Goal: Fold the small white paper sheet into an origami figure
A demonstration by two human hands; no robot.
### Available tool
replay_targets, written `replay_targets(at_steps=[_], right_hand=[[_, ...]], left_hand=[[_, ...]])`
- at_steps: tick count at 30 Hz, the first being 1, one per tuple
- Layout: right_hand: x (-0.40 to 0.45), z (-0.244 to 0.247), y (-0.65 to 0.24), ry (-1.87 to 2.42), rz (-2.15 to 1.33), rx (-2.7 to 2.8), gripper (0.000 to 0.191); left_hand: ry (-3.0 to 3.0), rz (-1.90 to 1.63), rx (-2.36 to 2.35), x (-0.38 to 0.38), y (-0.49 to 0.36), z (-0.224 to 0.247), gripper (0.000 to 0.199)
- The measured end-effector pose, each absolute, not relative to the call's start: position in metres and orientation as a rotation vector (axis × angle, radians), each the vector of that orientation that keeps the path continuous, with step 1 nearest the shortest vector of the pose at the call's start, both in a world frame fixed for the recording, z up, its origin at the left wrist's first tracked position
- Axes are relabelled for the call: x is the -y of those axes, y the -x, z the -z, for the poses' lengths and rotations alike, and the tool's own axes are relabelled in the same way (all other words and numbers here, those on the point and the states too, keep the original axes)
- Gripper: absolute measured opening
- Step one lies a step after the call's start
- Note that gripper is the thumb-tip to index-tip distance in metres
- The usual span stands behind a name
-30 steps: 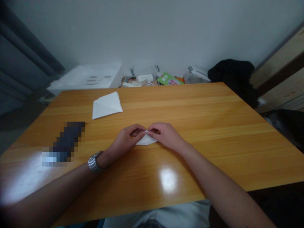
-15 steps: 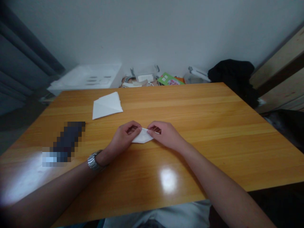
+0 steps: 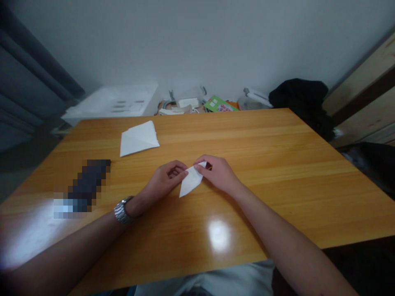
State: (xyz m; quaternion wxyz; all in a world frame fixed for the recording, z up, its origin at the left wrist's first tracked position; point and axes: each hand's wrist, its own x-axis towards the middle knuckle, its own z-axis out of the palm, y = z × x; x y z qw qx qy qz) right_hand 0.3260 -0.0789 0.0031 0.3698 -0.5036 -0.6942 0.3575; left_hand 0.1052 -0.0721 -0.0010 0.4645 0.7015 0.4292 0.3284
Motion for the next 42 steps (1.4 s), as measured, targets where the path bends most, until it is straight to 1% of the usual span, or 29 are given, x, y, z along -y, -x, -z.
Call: replay_targets(at_steps=[3,6,8,13,15,18,19,24,29,31,34,36,40,42], right_hand=[[0.080,-0.005,-0.323,1.307,-0.910,1.771,0.020],[0.081,-0.006,-0.321,1.308,-0.954,1.699,0.033],[0.081,-0.004,-0.320,1.279,-1.017,1.654,0.038],[0.082,0.004,-0.318,1.286,-1.124,1.669,0.042],[0.083,0.005,-0.317,1.284,-1.136,1.682,0.037],[0.082,0.003,-0.317,1.280,-1.060,1.733,0.022],[0.082,0.002,-0.318,1.288,-1.016,1.759,0.020],[0.079,-0.004,-0.323,1.346,-0.761,1.929,0.030],[0.080,-0.007,-0.323,1.362,-0.683,2.029,0.033],[0.082,-0.008,-0.321,1.375,-0.681,2.055,0.032],[0.085,-0.008,-0.317,1.351,-0.697,2.082,0.032],[0.086,-0.008,-0.316,1.339,-0.714,2.070,0.031],[0.088,-0.007,-0.316,1.358,-0.735,2.003,0.029],[0.088,-0.007,-0.316,1.352,-0.809,1.939,0.028]], left_hand=[[-1.722,-0.814,-1.063,0.073,-0.106,-0.001,0.019],[-1.650,-0.855,-1.067,0.071,-0.106,0.001,0.021],[-1.562,-0.897,-1.070,0.069,-0.105,0.004,0.025],[-1.393,-0.977,-1.057,0.067,-0.105,0.006,0.031],[-1.387,-0.965,-1.049,0.067,-0.105,0.007,0.031],[-1.468,-0.929,-1.036,0.068,-0.106,0.009,0.028],[-1.515,-0.924,-1.035,0.068,-0.106,0.010,0.027],[-1.752,-0.988,-1.099,0.072,-0.106,0.009,0.024],[-1.911,-1.031,-1.118,0.075,-0.108,0.002,0.041],[-1.887,-0.991,-1.090,0.075,-0.108,0.003,0.038],[-1.851,-0.922,-1.076,0.075,-0.108,0.005,0.023],[-1.809,-0.896,-1.097,0.074,-0.107,0.006,0.017],[-1.711,-0.934,-1.173,0.071,-0.105,0.004,0.014],[-1.672,-0.959,-1.197,0.069,-0.105,0.003,0.014]])
